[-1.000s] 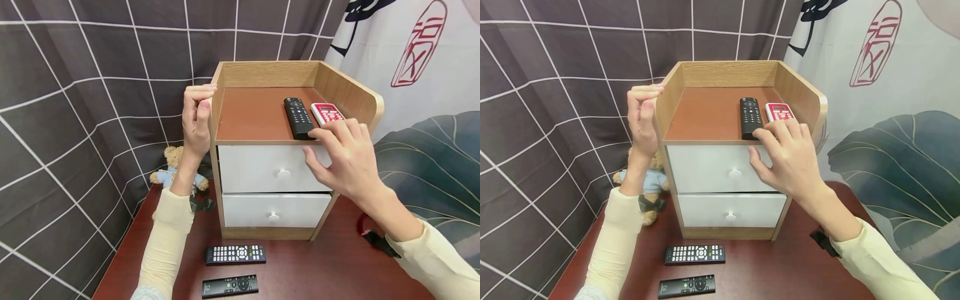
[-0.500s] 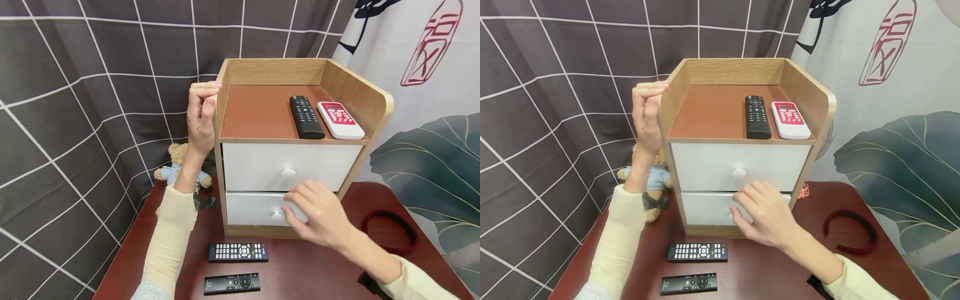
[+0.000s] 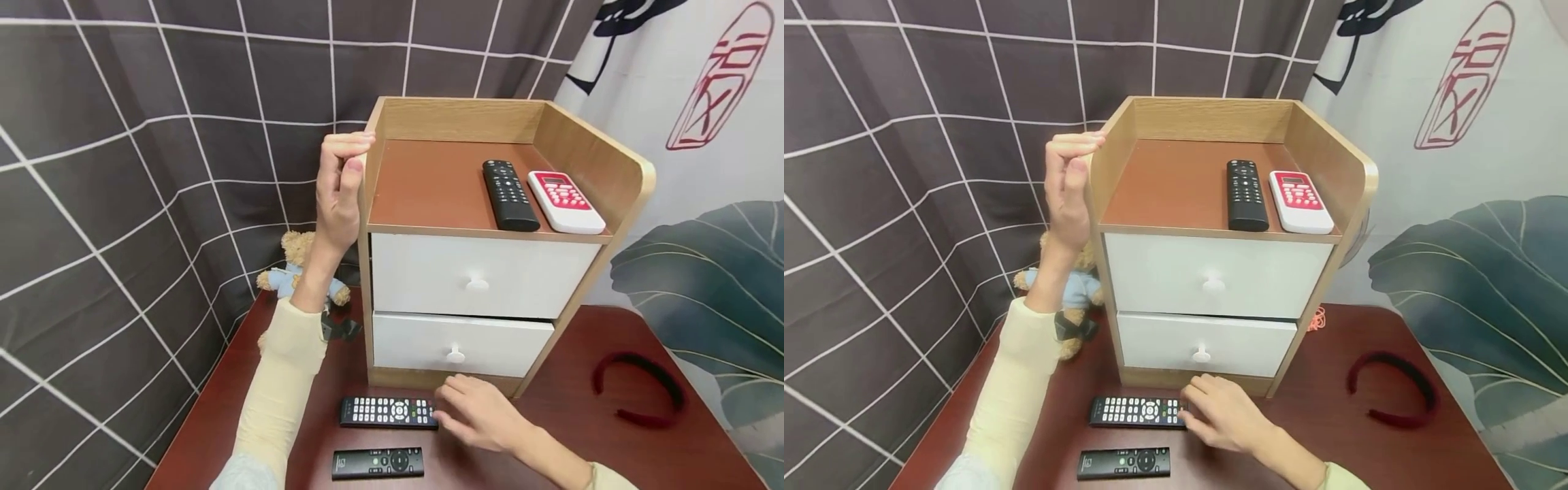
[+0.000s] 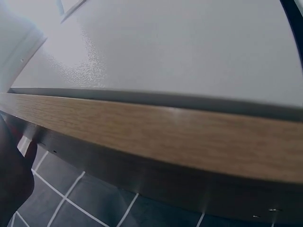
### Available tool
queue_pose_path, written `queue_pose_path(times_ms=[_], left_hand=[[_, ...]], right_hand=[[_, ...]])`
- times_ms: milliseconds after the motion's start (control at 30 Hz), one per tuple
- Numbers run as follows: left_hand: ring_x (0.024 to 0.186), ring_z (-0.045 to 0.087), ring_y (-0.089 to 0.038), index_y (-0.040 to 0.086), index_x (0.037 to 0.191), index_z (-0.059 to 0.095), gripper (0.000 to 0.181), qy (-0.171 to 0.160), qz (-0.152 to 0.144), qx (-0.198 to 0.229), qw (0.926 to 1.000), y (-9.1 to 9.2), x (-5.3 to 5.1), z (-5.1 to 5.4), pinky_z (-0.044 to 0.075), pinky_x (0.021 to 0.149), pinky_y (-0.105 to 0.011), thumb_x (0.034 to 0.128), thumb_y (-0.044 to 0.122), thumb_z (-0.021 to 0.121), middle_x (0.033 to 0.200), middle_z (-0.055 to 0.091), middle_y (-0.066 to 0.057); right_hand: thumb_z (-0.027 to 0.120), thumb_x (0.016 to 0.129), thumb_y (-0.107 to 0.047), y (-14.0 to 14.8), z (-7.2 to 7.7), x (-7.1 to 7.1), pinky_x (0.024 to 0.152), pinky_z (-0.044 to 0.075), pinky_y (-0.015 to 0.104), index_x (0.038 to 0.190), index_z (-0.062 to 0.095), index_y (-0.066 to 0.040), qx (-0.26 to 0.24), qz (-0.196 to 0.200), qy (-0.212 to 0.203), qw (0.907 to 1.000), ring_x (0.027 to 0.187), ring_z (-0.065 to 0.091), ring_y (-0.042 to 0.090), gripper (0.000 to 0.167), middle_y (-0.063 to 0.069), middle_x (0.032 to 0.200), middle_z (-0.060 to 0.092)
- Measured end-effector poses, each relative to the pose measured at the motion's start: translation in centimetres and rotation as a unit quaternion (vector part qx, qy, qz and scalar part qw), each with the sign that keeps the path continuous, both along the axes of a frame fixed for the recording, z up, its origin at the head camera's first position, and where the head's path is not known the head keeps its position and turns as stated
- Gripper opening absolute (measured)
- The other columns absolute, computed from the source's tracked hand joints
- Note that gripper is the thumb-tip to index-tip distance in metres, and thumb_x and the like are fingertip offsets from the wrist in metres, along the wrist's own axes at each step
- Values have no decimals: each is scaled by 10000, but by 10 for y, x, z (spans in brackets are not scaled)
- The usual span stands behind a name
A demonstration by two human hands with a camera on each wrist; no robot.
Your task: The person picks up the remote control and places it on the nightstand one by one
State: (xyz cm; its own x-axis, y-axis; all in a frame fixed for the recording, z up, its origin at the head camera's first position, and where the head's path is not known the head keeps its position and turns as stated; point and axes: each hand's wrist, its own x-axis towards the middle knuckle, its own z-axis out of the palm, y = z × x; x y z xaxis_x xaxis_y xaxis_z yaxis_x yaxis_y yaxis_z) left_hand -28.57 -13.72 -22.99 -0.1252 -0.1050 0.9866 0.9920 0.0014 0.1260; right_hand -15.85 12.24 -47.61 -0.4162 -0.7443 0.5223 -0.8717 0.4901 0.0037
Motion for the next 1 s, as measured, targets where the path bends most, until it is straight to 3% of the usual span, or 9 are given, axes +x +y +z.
queue_pose_path(times_ms=[100, 167, 333, 433, 533, 667, 767, 867, 1000], left_hand=[[1134, 576, -354, -145, 1039, 517, 311, 9, -23, -78, 10000, 5, -3, 1, 445, 1093, -475, 967, 138, 411, 1093, 530, -320], [1129, 577, -369, -143, 1038, 517, 319, 21, -20, -94, 10000, 6, -4, 0, 450, 1090, -470, 970, 150, 412, 1090, 532, -319], [1110, 567, -423, -144, 1033, 518, 311, 52, -18, -45, 10000, 3, -4, 0, 453, 1085, -471, 968, 142, 413, 1087, 530, -320], [1110, 565, -422, -149, 1032, 515, 306, 65, -53, 0, 10000, 1, -4, 0, 451, 1086, -473, 964, 131, 413, 1087, 524, -324], [1113, 571, -398, -156, 1028, 510, 307, 94, -107, 32, 9999, 1, -4, 0, 449, 1086, -475, 956, 125, 412, 1080, 518, -330], [1123, 581, -351, -161, 1027, 508, 311, 145, -118, 72, 9998, 1, -4, 1, 448, 1089, -481, 950, 124, 411, 1080, 518, -332], [1131, 584, -329, -160, 1030, 511, 308, 137, -106, 72, 9998, 1, -4, 1, 447, 1092, -482, 952, 120, 411, 1086, 520, -335], [1137, 590, -305, -160, 1030, 517, 306, 114, -112, 50, 9999, 1, -4, 0, 451, 1091, -478, 954, 118, 415, 1085, 522, -337], [1134, 595, -292, -165, 1027, 519, 306, 130, -151, 82, 9998, 0, -4, -1, 456, 1086, -475, 952, 116, 424, 1080, 523, -338]], right_hand=[[674, 905, -429, 1, -26, 0, 657, 524, 218, 1092, 653, -150, 592, -413, -638, 9953, 806, 545, 38, 336, -96, 930, 574], [634, 918, -505, -1, -41, 0, 682, 547, 251, 1173, 638, -113, 989, -644, -851, 9894, 860, 566, 76, 467, -57, 998, 590], [583, 900, -619, -6, -60, -6, 719, 557, 301, 1235, 613, -80, 1431, -876, -497, 9846, 923, 581, 155, 635, 11, 1063, 590], [595, 901, -604, -7, -62, -13, 690, 540, 281, 1195, 621, -97, 1384, -731, -397, 9869, 867, 557, 127, 587, -13, 1013, 563], [592, 913, -585, -6, -63, -18, 668, 535, 265, 1180, 623, -111, 1328, -475, -559, 9884, 835, 553, 98, 545, -38, 993, 566], [555, 924, -605, -8, -65, -24, 646, 531, 250, 1183, 601, -157, 1415, -188, -994, 9848, 852, 588, 74, 519, -71, 1009, 605], [562, 899, -629, -10, -65, -28, 588, 482, 220, 1094, 570, -205, 1459, -134, -1353, 9799, 802, 581, 39, 467, -117, 945, 605], [595, 861, -635, -10, -66, -29, 513, 378, 169, 965, 507, -239, 1388, -137, -1750, 9746, 660, 488, -12, 419, -176, 792, 524], [630, 832, -625, -10, -64, -22, 461, 275, 134, 907, 465, -266, 1134, -175, -2351, 9652, 555, 355, -55, 403, -228, 678, 402]])
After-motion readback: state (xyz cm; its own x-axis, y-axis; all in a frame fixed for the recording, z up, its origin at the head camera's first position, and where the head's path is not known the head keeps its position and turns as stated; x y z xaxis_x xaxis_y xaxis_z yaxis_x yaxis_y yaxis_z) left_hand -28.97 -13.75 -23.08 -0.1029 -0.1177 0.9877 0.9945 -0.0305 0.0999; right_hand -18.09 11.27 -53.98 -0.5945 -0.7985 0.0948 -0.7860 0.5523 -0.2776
